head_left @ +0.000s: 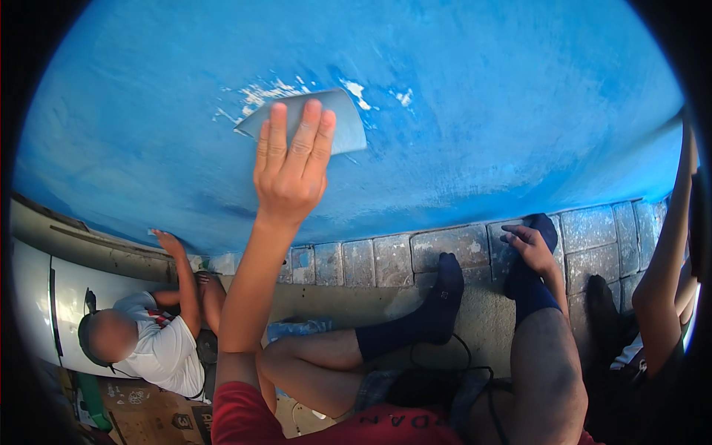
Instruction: The person sands a wall using sandpaper by hand.
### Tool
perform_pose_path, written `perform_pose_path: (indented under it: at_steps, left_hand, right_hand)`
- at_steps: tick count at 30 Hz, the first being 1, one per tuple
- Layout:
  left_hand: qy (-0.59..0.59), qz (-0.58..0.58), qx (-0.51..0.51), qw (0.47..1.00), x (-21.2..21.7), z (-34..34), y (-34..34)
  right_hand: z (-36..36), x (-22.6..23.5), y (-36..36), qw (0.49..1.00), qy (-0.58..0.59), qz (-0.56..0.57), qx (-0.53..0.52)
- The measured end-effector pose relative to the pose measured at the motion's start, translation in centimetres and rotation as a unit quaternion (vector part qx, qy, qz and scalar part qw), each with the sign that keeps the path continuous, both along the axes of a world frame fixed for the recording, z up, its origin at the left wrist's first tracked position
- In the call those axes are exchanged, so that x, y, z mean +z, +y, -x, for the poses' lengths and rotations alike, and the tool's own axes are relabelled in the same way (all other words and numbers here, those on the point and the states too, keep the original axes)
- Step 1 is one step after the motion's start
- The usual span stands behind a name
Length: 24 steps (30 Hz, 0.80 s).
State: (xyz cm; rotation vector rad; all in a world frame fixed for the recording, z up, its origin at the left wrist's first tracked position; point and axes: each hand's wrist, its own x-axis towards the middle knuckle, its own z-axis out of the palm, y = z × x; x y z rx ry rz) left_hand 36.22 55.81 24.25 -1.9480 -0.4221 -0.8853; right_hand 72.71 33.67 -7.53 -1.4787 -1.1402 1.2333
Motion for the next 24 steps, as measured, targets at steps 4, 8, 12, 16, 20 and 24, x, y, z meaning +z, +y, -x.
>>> perform_pose_path:
  at_steps: [4,8,12,16,20,24]
  left_hand:
    - [-0.146,-0.017,0.007,0.989,2.5,1.2,1.1]
    - [0.066,-0.037,0.023,0.997,1.7,2.3,1.3]
    - [-0.040,-0.010,0.017,0.999,1.8,3.3,1.2]
    - [0.006,0.011,0.071,0.997,2.7,3.8,0.1]
    - [-0.114,-0.029,0.081,0.990,6.2,4.1,1.1]
    - [-0.020,-0.023,0.033,0.999,2.9,2.4,0.1]
  right_hand:
    - [-0.1,1.0,0.2,1.000,0.006,0.011,-0.024]
    - [0.4,0.2,-0.6,1.000,0.011,0.013,-0.026]
    - [0.3,1.3,0.3,0.999,0.023,0.023,-0.040]
    - [0.3,0.1,-0.3,0.997,0.048,0.017,-0.053]
    - [0.0,0.0,0.2,0.998,0.028,0.018,-0.047]
    - [-0.4,-0.9,-0.1,0.998,0.035,0.008,-0.048]
